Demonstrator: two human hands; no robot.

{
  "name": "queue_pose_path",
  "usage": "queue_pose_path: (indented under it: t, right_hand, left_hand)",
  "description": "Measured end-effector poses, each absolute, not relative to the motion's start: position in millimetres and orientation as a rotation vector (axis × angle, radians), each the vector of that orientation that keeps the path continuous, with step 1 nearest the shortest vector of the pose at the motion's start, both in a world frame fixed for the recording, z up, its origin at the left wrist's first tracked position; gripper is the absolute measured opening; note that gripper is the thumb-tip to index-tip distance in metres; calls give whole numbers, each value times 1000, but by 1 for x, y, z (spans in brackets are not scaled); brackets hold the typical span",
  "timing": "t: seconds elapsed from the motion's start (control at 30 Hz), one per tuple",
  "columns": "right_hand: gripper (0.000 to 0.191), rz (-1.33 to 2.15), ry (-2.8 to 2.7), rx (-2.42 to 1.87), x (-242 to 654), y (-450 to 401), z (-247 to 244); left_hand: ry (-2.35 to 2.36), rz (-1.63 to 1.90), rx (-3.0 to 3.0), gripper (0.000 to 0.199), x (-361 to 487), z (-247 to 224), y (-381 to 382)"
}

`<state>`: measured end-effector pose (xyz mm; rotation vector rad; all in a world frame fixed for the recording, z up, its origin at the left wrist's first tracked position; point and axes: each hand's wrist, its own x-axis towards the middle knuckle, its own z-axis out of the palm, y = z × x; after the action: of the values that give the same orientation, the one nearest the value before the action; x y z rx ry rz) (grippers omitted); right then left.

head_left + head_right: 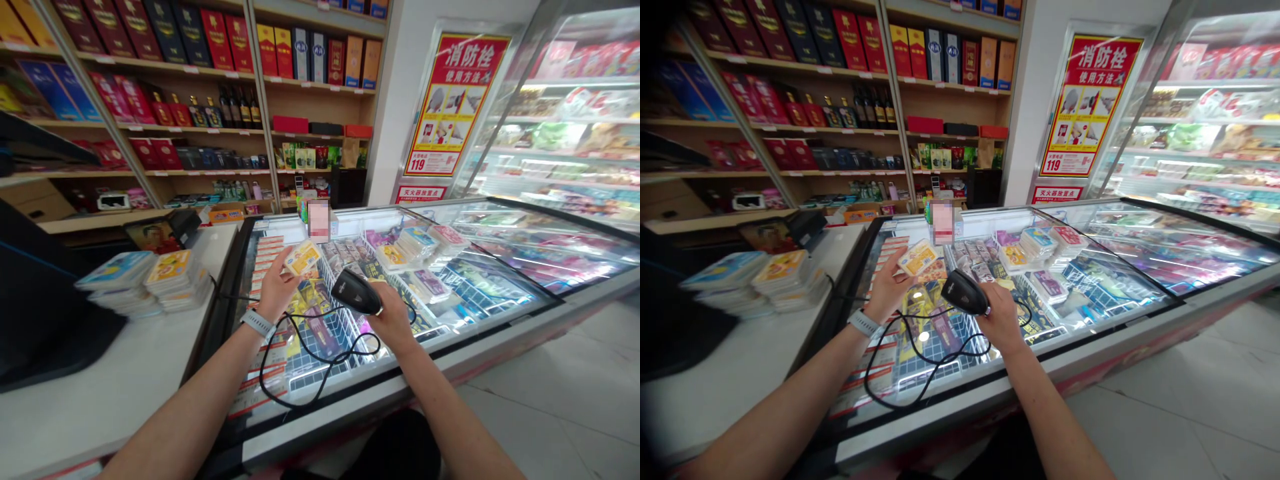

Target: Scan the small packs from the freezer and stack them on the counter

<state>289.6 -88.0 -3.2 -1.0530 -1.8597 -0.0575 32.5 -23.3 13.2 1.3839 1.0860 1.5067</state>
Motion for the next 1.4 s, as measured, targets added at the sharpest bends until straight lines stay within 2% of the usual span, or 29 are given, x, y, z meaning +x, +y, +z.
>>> queue_pose_path:
  t: [0.8,1.4]
  right_hand:
    - [34,-114,-1814,-1130,293,-89,-4]
    - [37,-107,-1844,-1123,293,-88,-4]
  left_hand:
    - [1186,1580,1603,73,22,-5,-7]
    - [1207,1649,1562,72,22,2,-8]
